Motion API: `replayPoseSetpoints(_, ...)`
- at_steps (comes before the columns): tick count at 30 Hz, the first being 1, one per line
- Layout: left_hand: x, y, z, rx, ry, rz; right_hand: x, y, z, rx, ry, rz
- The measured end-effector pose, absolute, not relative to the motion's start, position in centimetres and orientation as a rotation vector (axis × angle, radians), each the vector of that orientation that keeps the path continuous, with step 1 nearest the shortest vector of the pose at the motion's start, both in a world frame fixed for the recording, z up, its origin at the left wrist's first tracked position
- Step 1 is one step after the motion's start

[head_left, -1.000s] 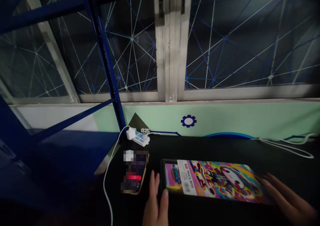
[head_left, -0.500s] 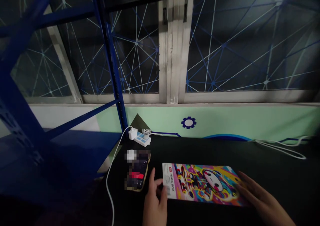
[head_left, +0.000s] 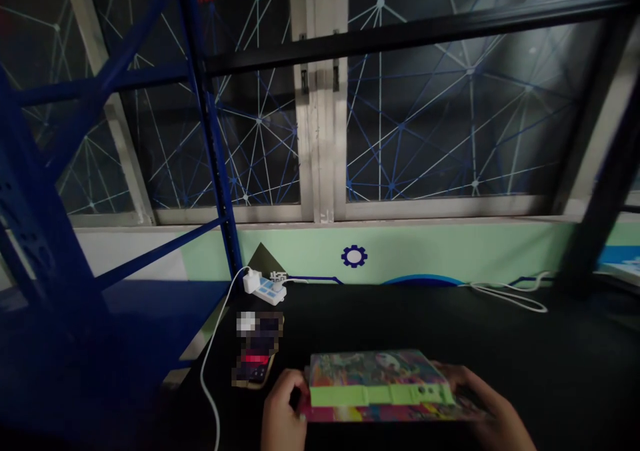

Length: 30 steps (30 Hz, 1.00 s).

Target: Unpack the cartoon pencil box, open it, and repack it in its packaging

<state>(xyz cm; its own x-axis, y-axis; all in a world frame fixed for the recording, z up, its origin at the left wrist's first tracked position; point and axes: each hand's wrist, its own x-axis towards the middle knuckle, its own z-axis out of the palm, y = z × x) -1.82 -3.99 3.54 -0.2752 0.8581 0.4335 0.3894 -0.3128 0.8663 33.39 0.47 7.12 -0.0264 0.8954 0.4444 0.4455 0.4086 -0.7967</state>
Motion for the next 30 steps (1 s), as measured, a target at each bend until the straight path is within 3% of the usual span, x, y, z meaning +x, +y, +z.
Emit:
replayPoseSetpoints(5, -1.5, -4.1, 3.3, 1.618, 1.654, 1.564, 32.9, 0.6, 6.9, -1.292, -1.784, 0.628)
replayPoseSetpoints(12, -1.5, -4.1, 3.4, 1.746, 1.846, 1.358, 32.4, 0.8, 6.0, -1.467, -2.264, 0.432)
replayPoseSetpoints(18, -0.1, -4.2, 2.9, 2.062, 1.959, 1.24, 31.9, 1.2, 5.3, -1.58, -2.183, 0.276)
replayPoseSetpoints(30, -1.0, -4.0, 2.2, 2.133, 1.897, 1.345, 31.9, 0.4, 5.5, -1.557, -2.213, 0.233)
